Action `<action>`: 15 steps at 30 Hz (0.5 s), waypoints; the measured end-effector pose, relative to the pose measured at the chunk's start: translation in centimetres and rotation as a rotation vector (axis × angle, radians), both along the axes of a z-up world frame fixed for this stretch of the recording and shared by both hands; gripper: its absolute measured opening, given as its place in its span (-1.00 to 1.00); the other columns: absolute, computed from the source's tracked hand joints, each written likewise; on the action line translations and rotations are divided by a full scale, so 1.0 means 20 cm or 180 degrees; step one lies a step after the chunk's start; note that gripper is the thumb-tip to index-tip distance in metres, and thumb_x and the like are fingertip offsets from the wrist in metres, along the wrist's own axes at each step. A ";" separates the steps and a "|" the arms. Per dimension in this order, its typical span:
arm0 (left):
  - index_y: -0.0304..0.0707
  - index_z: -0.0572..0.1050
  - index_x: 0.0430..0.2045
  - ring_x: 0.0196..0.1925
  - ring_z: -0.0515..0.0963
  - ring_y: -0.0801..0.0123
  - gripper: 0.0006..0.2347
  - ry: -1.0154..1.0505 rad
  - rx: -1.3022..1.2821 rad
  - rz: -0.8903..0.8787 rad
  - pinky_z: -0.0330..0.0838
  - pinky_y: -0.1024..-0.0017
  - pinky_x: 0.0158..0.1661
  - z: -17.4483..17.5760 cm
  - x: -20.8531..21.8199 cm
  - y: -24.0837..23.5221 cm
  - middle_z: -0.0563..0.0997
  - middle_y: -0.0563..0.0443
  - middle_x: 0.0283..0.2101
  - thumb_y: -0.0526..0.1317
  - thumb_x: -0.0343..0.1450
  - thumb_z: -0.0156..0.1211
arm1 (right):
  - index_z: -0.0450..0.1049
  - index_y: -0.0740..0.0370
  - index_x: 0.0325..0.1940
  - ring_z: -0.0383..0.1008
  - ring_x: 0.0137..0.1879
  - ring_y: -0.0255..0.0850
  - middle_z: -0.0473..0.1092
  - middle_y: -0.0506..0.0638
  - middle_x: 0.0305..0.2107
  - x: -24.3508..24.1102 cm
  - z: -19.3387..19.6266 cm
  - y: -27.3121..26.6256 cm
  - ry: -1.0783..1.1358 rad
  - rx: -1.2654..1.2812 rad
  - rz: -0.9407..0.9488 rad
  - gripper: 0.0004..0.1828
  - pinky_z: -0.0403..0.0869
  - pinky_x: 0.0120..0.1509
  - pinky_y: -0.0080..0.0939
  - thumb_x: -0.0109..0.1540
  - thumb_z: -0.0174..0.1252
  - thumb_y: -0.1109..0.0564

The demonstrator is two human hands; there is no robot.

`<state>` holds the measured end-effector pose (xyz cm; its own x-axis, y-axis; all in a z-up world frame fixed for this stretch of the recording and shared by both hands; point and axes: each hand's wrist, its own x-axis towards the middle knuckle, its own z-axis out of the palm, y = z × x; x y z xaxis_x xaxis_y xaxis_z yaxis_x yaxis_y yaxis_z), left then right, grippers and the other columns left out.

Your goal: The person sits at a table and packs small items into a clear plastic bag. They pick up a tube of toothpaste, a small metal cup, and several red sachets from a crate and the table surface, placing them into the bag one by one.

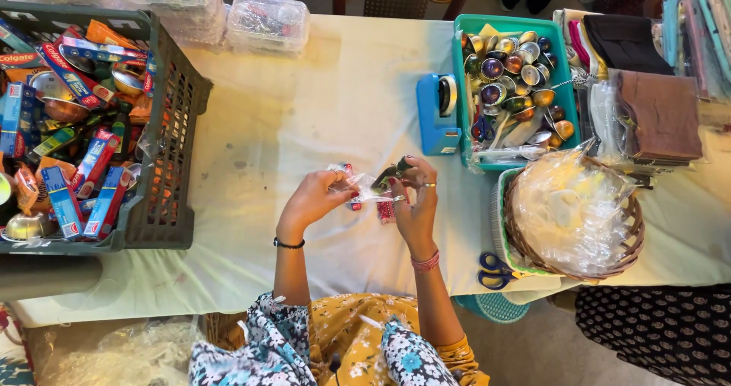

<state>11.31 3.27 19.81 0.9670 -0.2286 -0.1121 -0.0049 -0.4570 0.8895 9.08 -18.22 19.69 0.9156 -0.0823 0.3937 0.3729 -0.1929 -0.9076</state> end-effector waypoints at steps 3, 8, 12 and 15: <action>-0.40 0.62 -0.29 -0.33 0.66 0.46 -0.79 0.0365 -0.0250 -0.0006 0.51 0.45 -0.26 -0.01 0.01 -0.01 0.71 -0.07 -0.38 -0.20 0.35 0.36 | 0.17 0.21 0.37 0.49 0.04 -0.23 0.40 0.08 -0.10 -0.02 0.04 0.01 0.0090 0.0307 0.0221 -0.41 0.49 0.18 -0.28 0.31 0.12 0.48; -0.34 0.63 -0.25 -0.32 0.65 0.61 -0.81 0.0450 -0.0848 -0.0242 0.52 0.53 -0.22 0.05 -0.01 -0.02 0.71 0.06 -0.38 -0.25 0.34 0.33 | 0.18 0.21 0.26 0.51 0.03 -0.25 0.46 0.10 -0.06 -0.01 0.05 0.04 0.0312 0.1013 0.0339 -0.50 0.48 0.14 -0.32 0.30 0.10 0.47; -0.48 0.61 -0.36 -0.41 0.35 0.49 -0.81 0.0444 -0.0404 -0.0556 0.28 0.39 -0.40 0.02 -0.01 -0.03 0.46 -0.15 -0.52 -0.25 0.40 0.43 | 0.21 0.26 0.21 0.52 0.04 -0.26 0.49 0.14 -0.10 -0.01 0.00 0.08 0.0492 0.1236 0.0375 -0.53 0.51 0.13 -0.30 0.27 0.12 0.47; -0.41 0.60 -0.36 -0.41 0.57 0.59 -0.87 0.0769 -0.0896 -0.0563 0.45 0.56 -0.38 0.04 0.00 -0.02 0.63 0.05 -0.47 -0.29 0.36 0.37 | 0.24 0.31 0.17 0.53 0.00 -0.24 0.51 0.17 -0.14 0.00 0.00 0.11 0.0510 0.1132 0.0224 -0.65 0.50 0.08 -0.30 0.35 0.15 0.39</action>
